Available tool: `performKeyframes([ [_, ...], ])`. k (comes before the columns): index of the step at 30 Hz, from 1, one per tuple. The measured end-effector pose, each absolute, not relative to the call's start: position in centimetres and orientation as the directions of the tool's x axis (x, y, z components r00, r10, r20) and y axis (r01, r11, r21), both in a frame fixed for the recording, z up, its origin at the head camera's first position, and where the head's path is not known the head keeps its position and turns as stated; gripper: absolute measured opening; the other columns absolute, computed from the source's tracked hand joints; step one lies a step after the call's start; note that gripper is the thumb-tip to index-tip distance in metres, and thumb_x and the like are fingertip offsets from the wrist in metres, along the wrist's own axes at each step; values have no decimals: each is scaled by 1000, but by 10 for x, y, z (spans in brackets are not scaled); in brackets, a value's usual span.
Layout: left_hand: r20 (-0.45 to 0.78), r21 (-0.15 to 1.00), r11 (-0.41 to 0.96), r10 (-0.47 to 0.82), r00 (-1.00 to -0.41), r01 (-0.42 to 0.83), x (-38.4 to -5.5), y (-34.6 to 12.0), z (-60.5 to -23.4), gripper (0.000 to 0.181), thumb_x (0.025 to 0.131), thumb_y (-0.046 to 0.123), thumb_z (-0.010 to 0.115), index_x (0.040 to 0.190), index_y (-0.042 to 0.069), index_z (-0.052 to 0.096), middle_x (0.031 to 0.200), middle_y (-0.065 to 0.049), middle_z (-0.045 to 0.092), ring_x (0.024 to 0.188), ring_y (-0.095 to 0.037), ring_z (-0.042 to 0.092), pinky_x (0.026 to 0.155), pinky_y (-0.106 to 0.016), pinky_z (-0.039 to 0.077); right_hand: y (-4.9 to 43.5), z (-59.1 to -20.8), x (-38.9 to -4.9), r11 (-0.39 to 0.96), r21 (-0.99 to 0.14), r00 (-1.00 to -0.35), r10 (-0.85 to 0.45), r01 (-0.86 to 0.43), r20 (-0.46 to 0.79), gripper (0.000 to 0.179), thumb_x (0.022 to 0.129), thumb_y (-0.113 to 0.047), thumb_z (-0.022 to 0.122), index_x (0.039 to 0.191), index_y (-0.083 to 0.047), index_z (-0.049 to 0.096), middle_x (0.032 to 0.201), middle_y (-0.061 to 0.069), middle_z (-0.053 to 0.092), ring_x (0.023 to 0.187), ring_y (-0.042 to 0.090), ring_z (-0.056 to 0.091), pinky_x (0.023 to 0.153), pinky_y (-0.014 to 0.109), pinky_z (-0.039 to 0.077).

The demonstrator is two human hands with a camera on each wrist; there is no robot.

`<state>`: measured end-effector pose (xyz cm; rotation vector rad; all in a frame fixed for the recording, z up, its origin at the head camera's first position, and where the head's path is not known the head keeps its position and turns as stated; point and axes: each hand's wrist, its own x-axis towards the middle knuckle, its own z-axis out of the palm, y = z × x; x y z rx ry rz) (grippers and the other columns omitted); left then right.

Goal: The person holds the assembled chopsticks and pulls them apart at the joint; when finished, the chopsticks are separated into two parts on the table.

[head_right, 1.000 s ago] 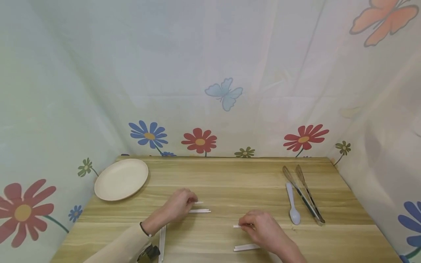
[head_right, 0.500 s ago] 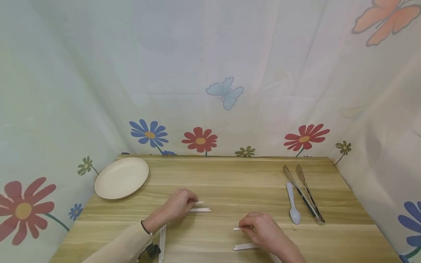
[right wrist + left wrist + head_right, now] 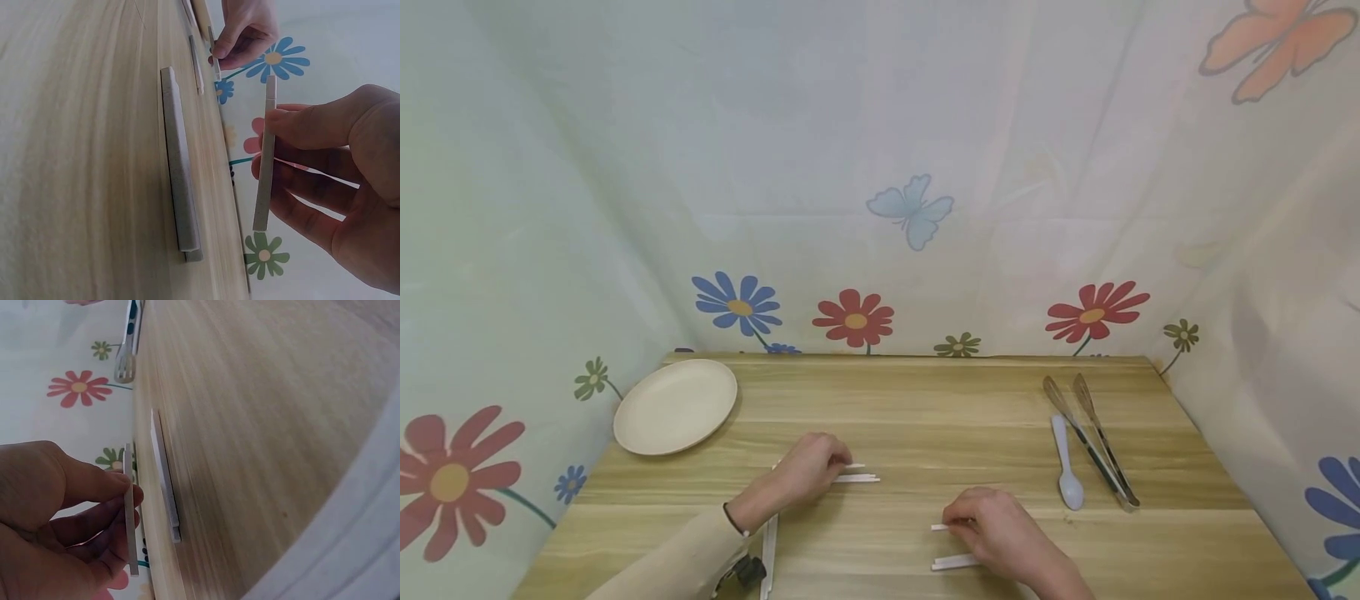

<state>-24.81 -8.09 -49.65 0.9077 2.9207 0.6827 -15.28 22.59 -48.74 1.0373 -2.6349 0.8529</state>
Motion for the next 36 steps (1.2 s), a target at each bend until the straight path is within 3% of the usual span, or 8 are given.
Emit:
performKeyframes([
  [16,90,431,748,521,-849,505,-253,-83,-495,9,87,4,67,90,8,75,89,-2,71,82,-11,64,71,-26,54,228,-491,-156,588,-452,-740,-567,-671,361,19,79,-6,77,87,-23,74,86,-15,68,79,-1,62,64,20,52],
  [23,109,418,731,549,-828,540,-254,-83,-501,9,85,4,70,84,12,74,82,4,70,75,-5,60,67,-22,51,228,-492,-156,586,-459,-742,-576,-667,343,18,79,-5,77,87,-21,74,86,-15,69,79,0,63,65,21,52],
  [36,149,386,699,598,-788,603,-255,-85,-505,10,82,1,71,79,11,74,79,4,71,75,-7,62,68,-23,51,229,-494,-154,592,-464,-748,-584,-659,316,14,82,-9,75,88,-22,74,87,-14,70,80,1,64,65,21,53],
])
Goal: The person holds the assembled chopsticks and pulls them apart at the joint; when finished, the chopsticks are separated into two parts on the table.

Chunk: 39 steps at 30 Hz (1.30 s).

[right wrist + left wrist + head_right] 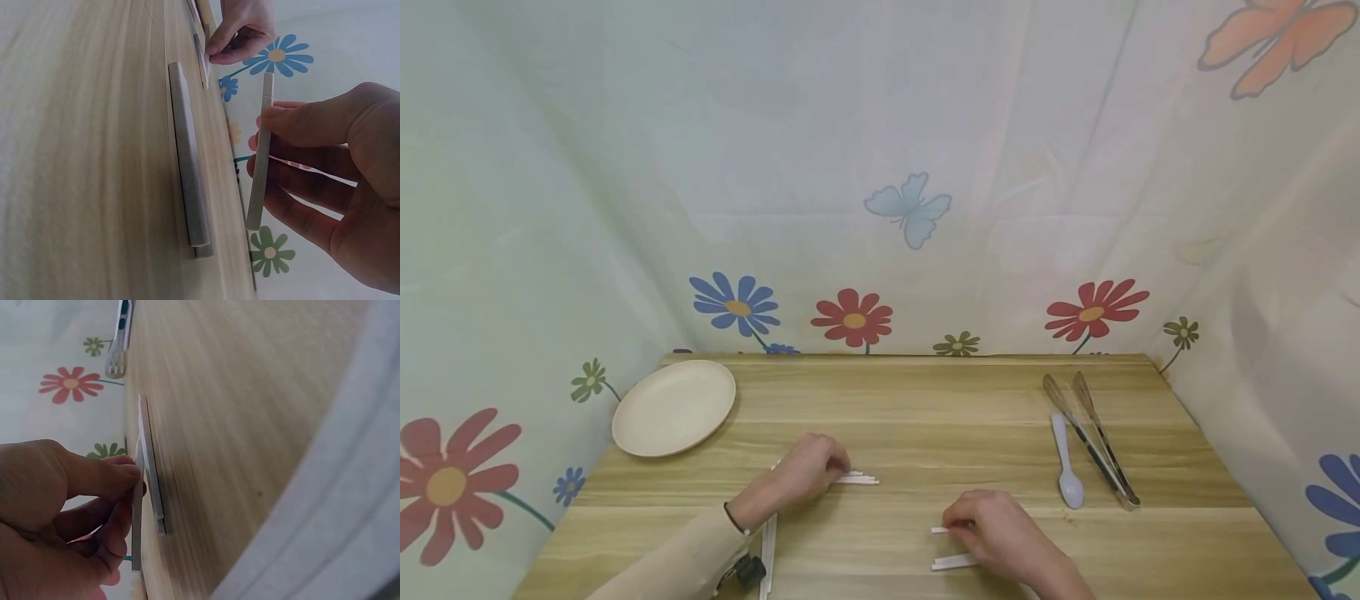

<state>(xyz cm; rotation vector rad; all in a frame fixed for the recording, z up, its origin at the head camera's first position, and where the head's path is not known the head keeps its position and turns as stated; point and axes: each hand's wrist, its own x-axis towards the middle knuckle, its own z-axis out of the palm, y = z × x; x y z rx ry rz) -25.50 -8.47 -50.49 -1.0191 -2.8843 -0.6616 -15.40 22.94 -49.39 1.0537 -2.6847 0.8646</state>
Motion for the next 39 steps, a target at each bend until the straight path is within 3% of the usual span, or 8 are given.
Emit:
performKeyframes([
  [39,123,390,705,597,-792,592,-256,-85,-513,13,81,-1,70,80,12,75,82,4,72,80,-9,65,73,-25,54,230,-505,-159,579,-391,-696,-639,-716,328,14,78,-13,78,83,-25,73,80,-14,68,76,-4,59,65,19,48],
])
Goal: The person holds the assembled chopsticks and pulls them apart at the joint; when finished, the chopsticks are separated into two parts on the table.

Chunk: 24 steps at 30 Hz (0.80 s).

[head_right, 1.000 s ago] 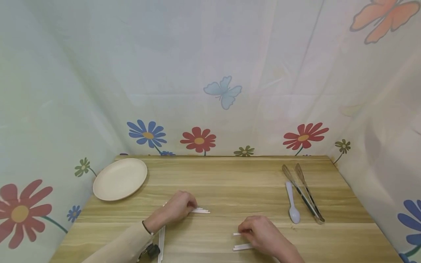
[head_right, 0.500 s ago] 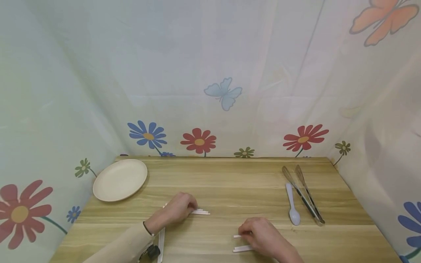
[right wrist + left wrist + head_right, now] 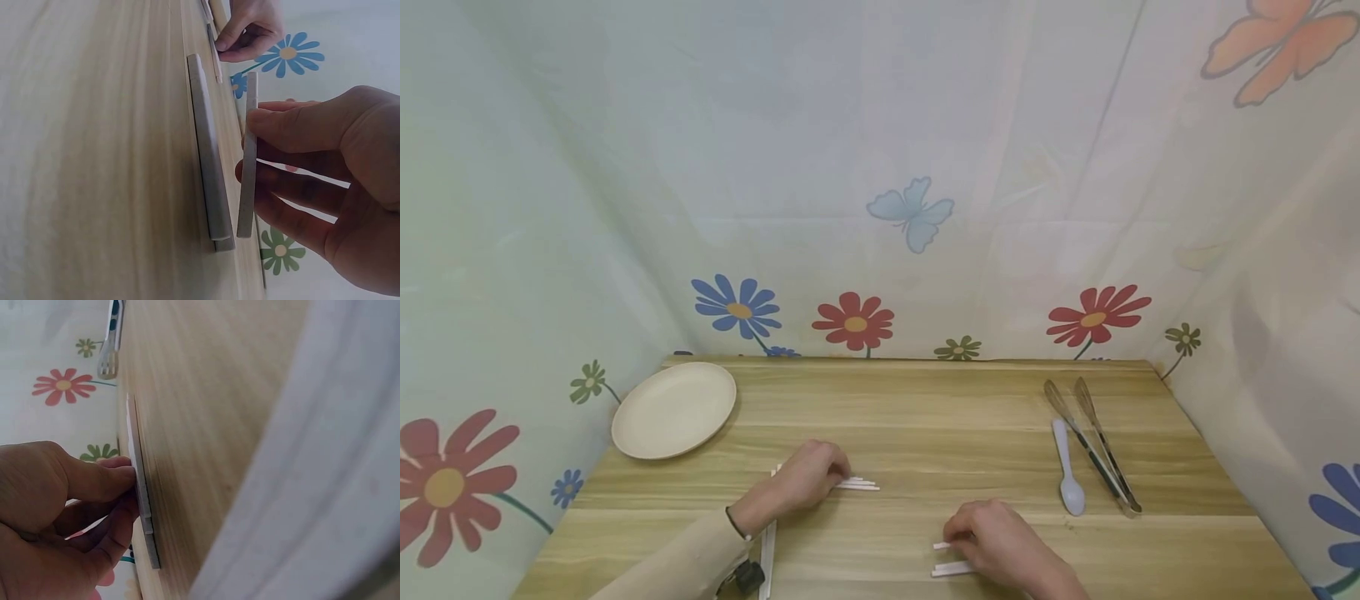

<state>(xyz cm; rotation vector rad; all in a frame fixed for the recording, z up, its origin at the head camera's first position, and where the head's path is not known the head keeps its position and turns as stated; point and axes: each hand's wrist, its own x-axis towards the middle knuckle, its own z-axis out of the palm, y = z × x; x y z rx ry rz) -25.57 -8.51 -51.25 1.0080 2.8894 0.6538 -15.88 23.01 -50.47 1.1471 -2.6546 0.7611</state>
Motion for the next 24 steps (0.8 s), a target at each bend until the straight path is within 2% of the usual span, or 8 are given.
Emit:
performKeyframes([
  [7,111,395,707,597,-794,587,-256,-86,-515,13,84,0,69,84,11,76,86,-1,73,84,-10,66,75,-24,54,231,-506,-159,592,-417,-717,-638,-690,281,14,78,-13,78,83,-25,73,81,-14,68,76,-5,58,62,18,48],
  [13,104,401,709,593,-798,579,-254,-86,-514,12,84,1,69,86,9,76,88,-3,73,84,-12,67,74,-24,55,231,-507,-159,597,-397,-713,-639,-697,289,14,78,-13,79,83,-25,74,80,-16,67,76,-5,58,63,19,48],
  [24,169,370,721,569,-805,586,-247,-92,-508,9,81,5,71,89,7,74,86,-2,69,81,-14,64,75,-27,54,231,-505,-158,609,-421,-729,-643,-673,235,11,81,-14,77,84,-24,75,81,-14,68,78,-4,59,64,21,50],
])
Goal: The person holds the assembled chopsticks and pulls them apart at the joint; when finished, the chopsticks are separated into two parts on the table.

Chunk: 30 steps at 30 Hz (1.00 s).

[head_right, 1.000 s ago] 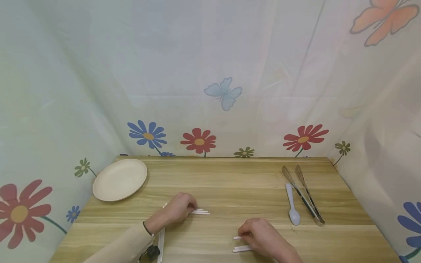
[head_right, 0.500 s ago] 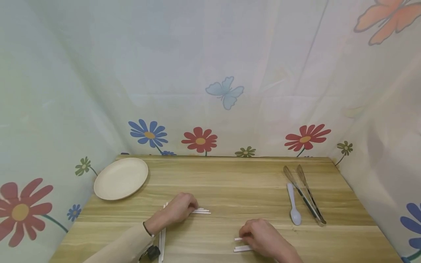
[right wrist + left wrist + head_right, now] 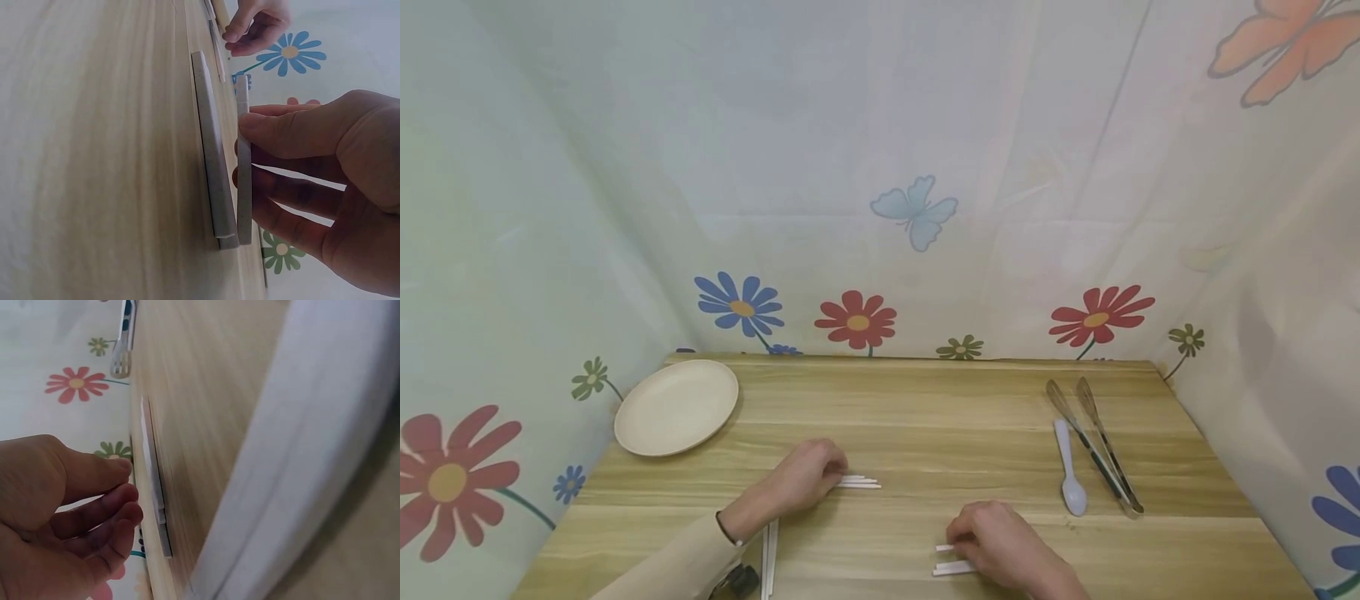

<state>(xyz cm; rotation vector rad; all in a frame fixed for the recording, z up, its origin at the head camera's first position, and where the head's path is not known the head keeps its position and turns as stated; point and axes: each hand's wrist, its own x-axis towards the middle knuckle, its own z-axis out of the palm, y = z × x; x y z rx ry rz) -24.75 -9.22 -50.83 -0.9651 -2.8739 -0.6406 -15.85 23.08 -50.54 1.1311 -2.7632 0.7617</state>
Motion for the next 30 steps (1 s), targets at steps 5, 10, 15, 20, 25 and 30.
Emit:
performKeyframes([
  [5,205,357,725,555,-806,589,-241,-98,-508,10,80,8,74,90,6,72,85,-3,69,79,-14,63,73,-28,54,231,-506,-159,610,-426,-731,-645,-668,223,11,81,-13,77,84,-24,75,82,-13,69,79,-3,59,66,22,50],
  [10,226,359,732,534,-814,580,-234,-104,-508,13,80,10,76,91,6,72,83,-2,67,75,-11,60,68,-25,52,232,-507,-159,602,-422,-722,-655,-678,224,11,80,-13,77,84,-23,75,81,-12,70,79,-3,60,66,22,51],
  [15,243,380,725,522,-818,575,-226,-108,-505,13,80,12,76,91,6,73,80,-1,66,72,-9,58,65,-23,50,232,-508,-160,600,-421,-719,-658,-680,224,14,79,-10,77,83,-23,75,81,-14,69,79,-3,60,66,22,51],
  [20,252,369,735,509,-823,568,-217,-114,-506,11,80,14,77,88,8,73,77,2,64,69,-6,56,64,-23,48,232,-508,-160,593,-414,-710,-667,-690,228,15,78,-9,77,83,-23,75,82,-16,68,78,-3,60,65,22,50],
  [25,224,385,748,492,-841,540,-207,-120,-503,11,78,10,77,88,7,73,78,1,64,70,-8,56,64,-24,49,232,-508,-160,586,-403,-699,-675,-703,237,15,78,-9,77,83,-23,75,81,-15,68,78,-3,60,66,21,50],
  [30,202,398,744,499,-843,536,-203,-123,-503,11,79,8,75,90,7,73,80,-1,66,73,-9,60,65,-23,51,234,-509,-159,582,-394,-693,-676,-711,250,15,77,-9,77,82,-23,74,80,-14,68,78,-2,60,66,22,50],
])
